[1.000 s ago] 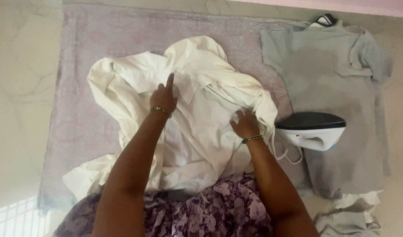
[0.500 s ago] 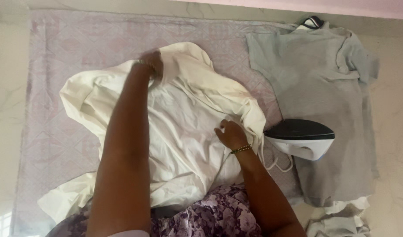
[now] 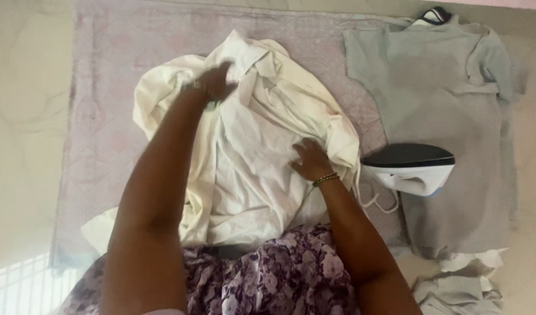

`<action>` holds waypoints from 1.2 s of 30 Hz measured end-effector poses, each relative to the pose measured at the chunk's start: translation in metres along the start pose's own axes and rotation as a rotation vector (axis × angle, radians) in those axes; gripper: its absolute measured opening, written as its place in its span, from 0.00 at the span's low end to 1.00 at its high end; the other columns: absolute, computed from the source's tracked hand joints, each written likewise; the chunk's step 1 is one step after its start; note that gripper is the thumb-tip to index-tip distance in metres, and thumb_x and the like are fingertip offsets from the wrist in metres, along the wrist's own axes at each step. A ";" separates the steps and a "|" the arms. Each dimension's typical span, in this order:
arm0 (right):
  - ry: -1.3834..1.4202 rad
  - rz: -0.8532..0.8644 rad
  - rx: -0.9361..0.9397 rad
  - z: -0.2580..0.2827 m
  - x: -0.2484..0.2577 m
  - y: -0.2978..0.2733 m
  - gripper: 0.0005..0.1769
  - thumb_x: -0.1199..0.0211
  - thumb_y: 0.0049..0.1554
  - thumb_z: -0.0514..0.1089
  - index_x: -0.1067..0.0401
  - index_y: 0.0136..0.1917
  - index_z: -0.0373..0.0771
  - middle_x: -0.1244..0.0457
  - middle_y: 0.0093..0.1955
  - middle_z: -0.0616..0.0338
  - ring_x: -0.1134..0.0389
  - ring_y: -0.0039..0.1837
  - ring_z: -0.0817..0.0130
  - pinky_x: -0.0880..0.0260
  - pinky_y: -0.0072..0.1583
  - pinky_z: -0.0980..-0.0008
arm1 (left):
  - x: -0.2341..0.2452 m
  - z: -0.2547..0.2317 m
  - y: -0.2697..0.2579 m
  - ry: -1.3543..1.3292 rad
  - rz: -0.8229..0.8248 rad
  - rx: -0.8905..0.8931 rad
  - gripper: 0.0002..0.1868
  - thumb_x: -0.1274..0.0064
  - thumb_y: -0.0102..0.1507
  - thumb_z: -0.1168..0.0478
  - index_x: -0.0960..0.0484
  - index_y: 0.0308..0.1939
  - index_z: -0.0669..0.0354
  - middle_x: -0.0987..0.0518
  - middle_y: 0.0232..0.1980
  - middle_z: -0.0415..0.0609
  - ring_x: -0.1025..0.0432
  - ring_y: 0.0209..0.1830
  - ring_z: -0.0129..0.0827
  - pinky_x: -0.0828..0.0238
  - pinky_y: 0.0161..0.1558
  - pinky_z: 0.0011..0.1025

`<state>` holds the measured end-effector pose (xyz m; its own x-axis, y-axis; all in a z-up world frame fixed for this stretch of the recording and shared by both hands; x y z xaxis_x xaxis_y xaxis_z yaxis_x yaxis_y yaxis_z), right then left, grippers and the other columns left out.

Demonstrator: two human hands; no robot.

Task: The person irons a white shirt laid out on a patterned mat on the floor. They smooth the fabric with their hands and use a steam iron to press the shirt, moving the iron back and forth across the surface.

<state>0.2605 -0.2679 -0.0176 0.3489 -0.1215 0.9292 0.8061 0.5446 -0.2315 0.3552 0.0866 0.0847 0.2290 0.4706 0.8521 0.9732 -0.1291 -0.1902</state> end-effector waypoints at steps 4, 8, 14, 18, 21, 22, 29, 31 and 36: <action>0.043 0.029 -0.136 -0.001 -0.013 -0.003 0.32 0.35 0.55 0.65 0.31 0.66 0.47 0.42 0.70 0.46 0.44 0.73 0.45 0.44 0.72 0.48 | -0.061 0.024 -0.120 0.022 0.156 0.369 0.43 0.49 0.65 0.39 0.48 0.78 0.46 0.35 0.74 0.65 0.36 0.70 0.60 0.37 0.67 0.55; -0.024 -0.012 -0.105 -0.012 -0.030 0.001 0.25 0.32 0.50 0.59 0.28 0.55 0.43 0.37 0.61 0.45 0.38 0.65 0.45 0.37 0.65 0.50 | -0.089 0.045 -0.239 0.172 0.175 0.591 0.58 0.39 0.59 0.35 0.62 0.78 0.45 0.45 0.75 0.69 0.45 0.71 0.65 0.40 0.63 0.58; -0.150 -0.016 -0.062 -0.041 -0.057 0.019 0.08 0.37 0.57 0.48 0.26 0.46 0.43 0.31 0.50 0.49 0.31 0.56 0.48 0.32 0.59 0.48 | -0.115 0.069 -0.296 -0.211 0.169 0.697 0.58 0.33 0.54 0.46 0.53 0.81 0.40 0.30 0.70 0.62 0.29 0.64 0.59 0.29 0.64 0.52; -0.076 -0.315 -0.343 -0.051 -0.035 0.005 0.10 0.43 0.58 0.39 0.26 0.53 0.44 0.33 0.50 0.45 0.31 0.54 0.45 0.31 0.53 0.48 | -0.124 0.064 -0.287 0.175 0.067 0.701 0.39 0.36 0.59 0.46 0.36 0.70 0.47 0.30 0.65 0.54 0.33 0.65 0.51 0.32 0.60 0.52; -0.064 -0.376 -0.405 -0.029 -0.009 -0.014 0.11 0.40 0.60 0.43 0.28 0.56 0.38 0.34 0.50 0.42 0.32 0.54 0.44 0.31 0.55 0.48 | -0.121 0.041 -0.282 0.365 -0.065 0.601 0.24 0.42 0.63 0.48 0.26 0.60 0.50 0.28 0.61 0.52 0.32 0.62 0.49 0.30 0.56 0.51; -0.025 -0.383 -0.336 -0.014 -0.002 -0.017 0.14 0.39 0.59 0.43 0.29 0.56 0.36 0.34 0.51 0.42 0.32 0.55 0.44 0.32 0.55 0.48 | -0.119 0.033 -0.283 0.342 -0.013 0.594 0.25 0.43 0.64 0.44 0.24 0.58 0.52 0.28 0.62 0.53 0.32 0.63 0.48 0.30 0.58 0.50; 0.172 0.068 0.223 0.129 -0.002 -0.061 0.28 0.28 0.52 0.56 0.29 0.59 0.38 0.36 0.60 0.47 0.37 0.63 0.48 0.37 0.65 0.52 | -0.127 -0.011 -0.306 0.205 0.392 0.571 0.42 0.45 0.61 0.29 0.29 0.66 0.57 0.28 0.66 0.55 0.33 0.66 0.45 0.36 0.65 0.50; 0.032 0.450 0.192 0.163 -0.022 -0.077 0.34 0.29 0.53 0.59 0.34 0.65 0.41 0.38 0.63 0.48 0.38 0.66 0.52 0.36 0.66 0.54 | -0.143 -0.003 -0.309 0.262 0.375 0.534 0.42 0.42 0.59 0.33 0.30 0.66 0.58 0.28 0.66 0.54 0.33 0.65 0.45 0.34 0.63 0.53; -0.323 0.541 0.225 0.177 -0.056 -0.087 0.18 0.35 0.56 0.49 0.25 0.60 0.47 0.33 0.60 0.52 0.34 0.63 0.55 0.29 0.61 0.56 | -0.198 0.040 -0.294 0.069 0.260 0.335 0.26 0.61 0.73 0.44 0.17 0.56 0.59 0.17 0.58 0.57 0.22 0.59 0.46 0.27 0.63 0.45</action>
<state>0.0859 -0.1617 0.0012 0.4870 0.4531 0.7467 0.4263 0.6228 -0.6560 0.0251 0.0665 -0.0473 0.4767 0.3986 0.7835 0.8388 0.0603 -0.5410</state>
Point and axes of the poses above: each hand's wrist, its own y-axis towards the middle knuckle, its own x-axis out of the back of the hand, z = x × y, the point moved 2 cm from there along y, towards the middle knuckle
